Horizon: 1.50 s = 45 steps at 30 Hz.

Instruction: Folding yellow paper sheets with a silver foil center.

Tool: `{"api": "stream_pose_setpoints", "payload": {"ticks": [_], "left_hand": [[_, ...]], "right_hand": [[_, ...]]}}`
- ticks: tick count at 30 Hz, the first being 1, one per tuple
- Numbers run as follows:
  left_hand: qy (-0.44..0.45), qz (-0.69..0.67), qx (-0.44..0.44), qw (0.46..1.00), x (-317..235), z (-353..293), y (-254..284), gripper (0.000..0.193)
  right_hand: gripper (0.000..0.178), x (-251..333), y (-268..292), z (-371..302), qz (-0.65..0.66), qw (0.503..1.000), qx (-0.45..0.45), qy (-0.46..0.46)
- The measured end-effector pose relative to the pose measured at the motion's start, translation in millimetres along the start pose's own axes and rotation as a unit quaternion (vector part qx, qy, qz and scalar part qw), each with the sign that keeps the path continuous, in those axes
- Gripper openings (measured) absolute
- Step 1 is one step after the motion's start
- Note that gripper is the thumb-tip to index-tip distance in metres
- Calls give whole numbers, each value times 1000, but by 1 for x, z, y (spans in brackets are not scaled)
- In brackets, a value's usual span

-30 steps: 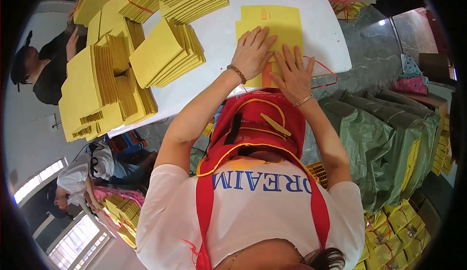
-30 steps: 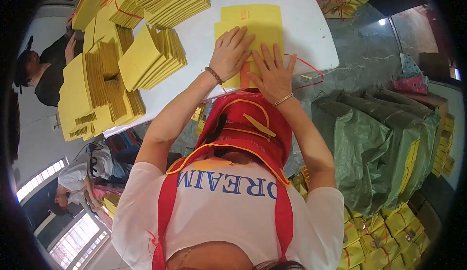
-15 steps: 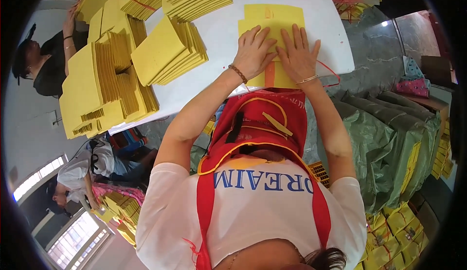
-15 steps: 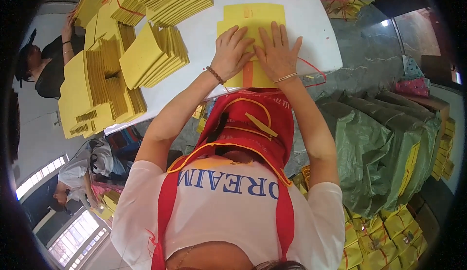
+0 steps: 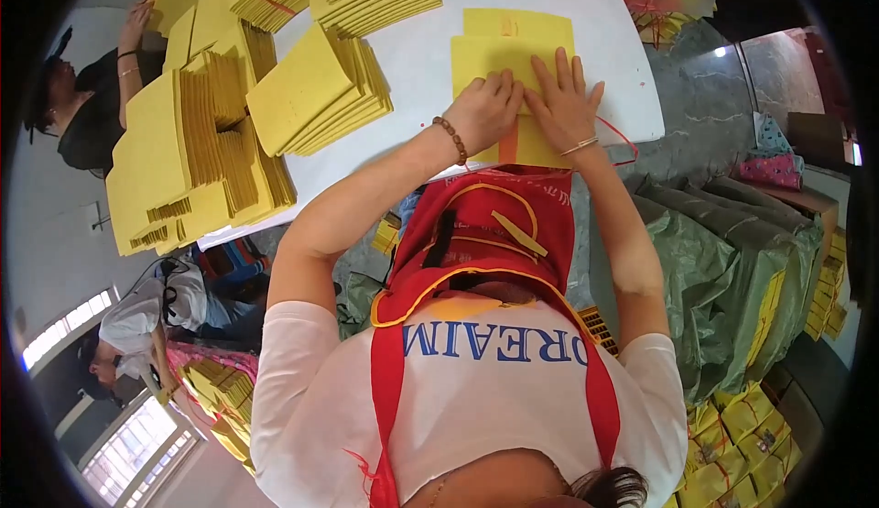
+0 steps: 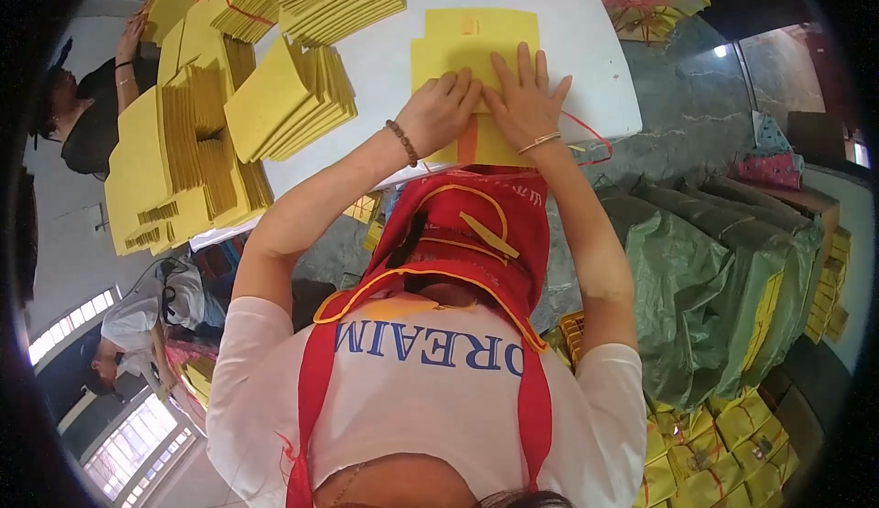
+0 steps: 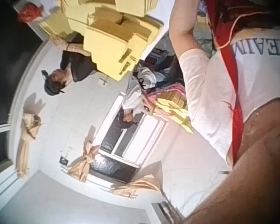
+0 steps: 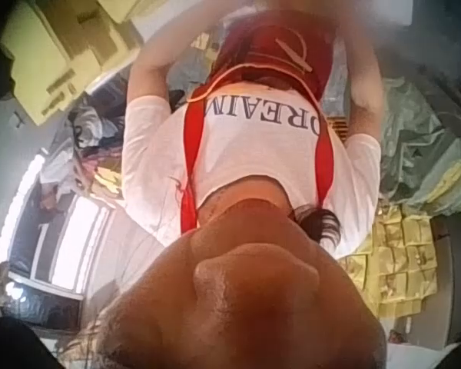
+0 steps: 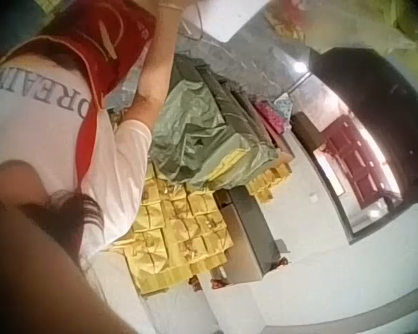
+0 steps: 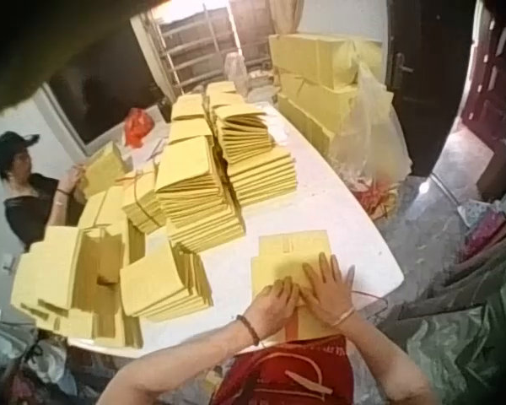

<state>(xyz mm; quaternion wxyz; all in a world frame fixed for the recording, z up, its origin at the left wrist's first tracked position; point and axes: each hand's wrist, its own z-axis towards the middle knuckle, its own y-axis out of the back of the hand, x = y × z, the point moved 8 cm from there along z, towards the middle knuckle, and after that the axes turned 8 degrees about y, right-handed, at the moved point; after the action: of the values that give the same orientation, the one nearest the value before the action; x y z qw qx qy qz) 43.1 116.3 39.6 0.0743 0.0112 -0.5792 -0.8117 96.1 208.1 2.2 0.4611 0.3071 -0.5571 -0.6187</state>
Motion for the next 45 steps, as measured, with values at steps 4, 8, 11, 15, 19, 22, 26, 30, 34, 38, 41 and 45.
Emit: {"api": "stream_pose_setpoints", "payload": {"ticks": [4,8,11,15,19,22,26,30,34,38,41,45], "left_hand": [[14,-4,-29,999,0,-1,6,33],[41,-74,-12,996,12,8,5,34],[78,-144,-6,986,26,15,6,34],[194,-283,-112,932,60,17,44,26],[302,-497,-93,808,85,3,81,26],[343,-498,-128,786,105,-21,128,26],[320,-326,-260,851,137,-73,187,23],[321,-136,-301,887,155,-108,217,30],[346,-60,-237,906,176,-141,193,35],[344,-70,-166,921,171,-151,167,39],[328,-58,-200,921,172,-151,176,41],[311,10,-228,923,174,-145,185,45]], "right_hand": [[59,-9,18,-6,127,991,-10,-38],[67,-11,35,-28,218,963,-140,-82],[70,-8,28,-41,282,940,-173,-88],[67,2,13,-50,273,947,-153,-70],[58,11,3,-44,71,995,-64,-19],[53,12,4,-44,58,996,-64,-17],[52,11,6,-45,67,995,-74,-19],[52,10,5,-45,60,995,-78,-15],[52,11,5,-45,57,995,-76,-14],[51,10,3,-44,63,996,-65,-18],[52,10,3,-45,62,995,-73,-11],[52,11,4,-45,57,996,-69,-12]]}}
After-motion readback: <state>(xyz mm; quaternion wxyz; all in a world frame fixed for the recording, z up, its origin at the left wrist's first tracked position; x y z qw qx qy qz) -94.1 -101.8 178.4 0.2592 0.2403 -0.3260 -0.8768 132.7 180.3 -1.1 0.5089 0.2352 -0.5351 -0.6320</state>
